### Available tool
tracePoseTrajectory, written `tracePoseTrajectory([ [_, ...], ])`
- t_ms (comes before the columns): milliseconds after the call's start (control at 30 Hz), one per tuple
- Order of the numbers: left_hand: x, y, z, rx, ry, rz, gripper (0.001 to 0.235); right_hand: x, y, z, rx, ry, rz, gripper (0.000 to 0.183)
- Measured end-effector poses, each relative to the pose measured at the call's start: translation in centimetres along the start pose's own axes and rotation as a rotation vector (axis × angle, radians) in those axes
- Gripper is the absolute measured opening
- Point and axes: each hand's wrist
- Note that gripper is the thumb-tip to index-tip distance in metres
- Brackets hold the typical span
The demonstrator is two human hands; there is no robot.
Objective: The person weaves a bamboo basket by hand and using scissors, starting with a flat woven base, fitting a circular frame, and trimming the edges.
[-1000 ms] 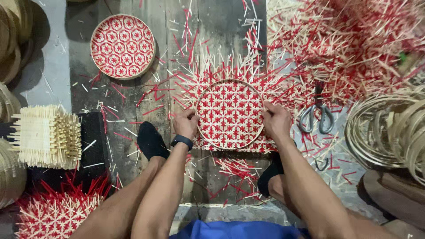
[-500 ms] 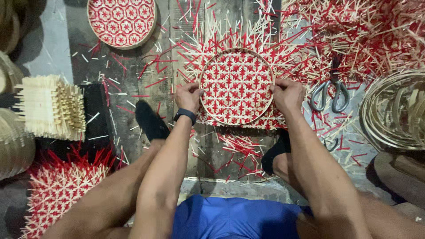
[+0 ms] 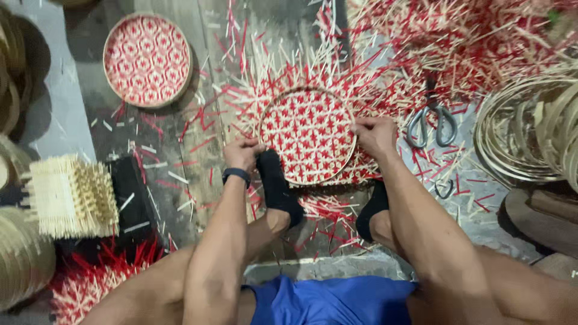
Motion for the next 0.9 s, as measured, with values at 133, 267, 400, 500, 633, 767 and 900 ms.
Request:
tracePoseTrajectory([
  [133,-0.3,-0.5,-0.4,0.028,0.136,-0.054,0.033,0.0,-0.6,0.7,-0.145,-0.048,-0.073,0.023],
  [267,-0.5,0.7,-0.8,0.085,0.160,-0.035,0.031,-0.1,-0.7,1.2,-0.196,-0.077,-0.055,0.021],
  [400,-0.4,1.0,-0.7,0.074,0.275,-0.071,0.029,-0.2,-0.8,1.5,0.046,-0.068,-0.015,0.021],
  [500,-0.9,0.9,-1.9,0.086,0.309,-0.069,0.028,0.2,-0.5,1.0,-0.157,-0.122,-0.089,0.019],
  [633,-0.9,-0.1,-3.0,0.143,0.384,-0.123,0.028,0.3,-1.7,1.8,-0.207,-0.171,-0.155,0.020],
  [767,0.4,0.1,-0.7,0.203,0.319,-0.198,0.028,0.9,-2.8,2.6,-0.049,-0.132,-0.254,0.020],
  [900,2.2,2.2,5.9,0.034,-0.224,-0.143,0.019,2.1,-0.8,-4.0,-0.145,-0.015,-0.231,0.026],
])
Point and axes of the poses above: each hand's wrist, its own y-axis away from the middle knuckle, its own x-axis out of the back of the hand, z = x × y, and after that the axes turned 4 degrees about -y, right-handed
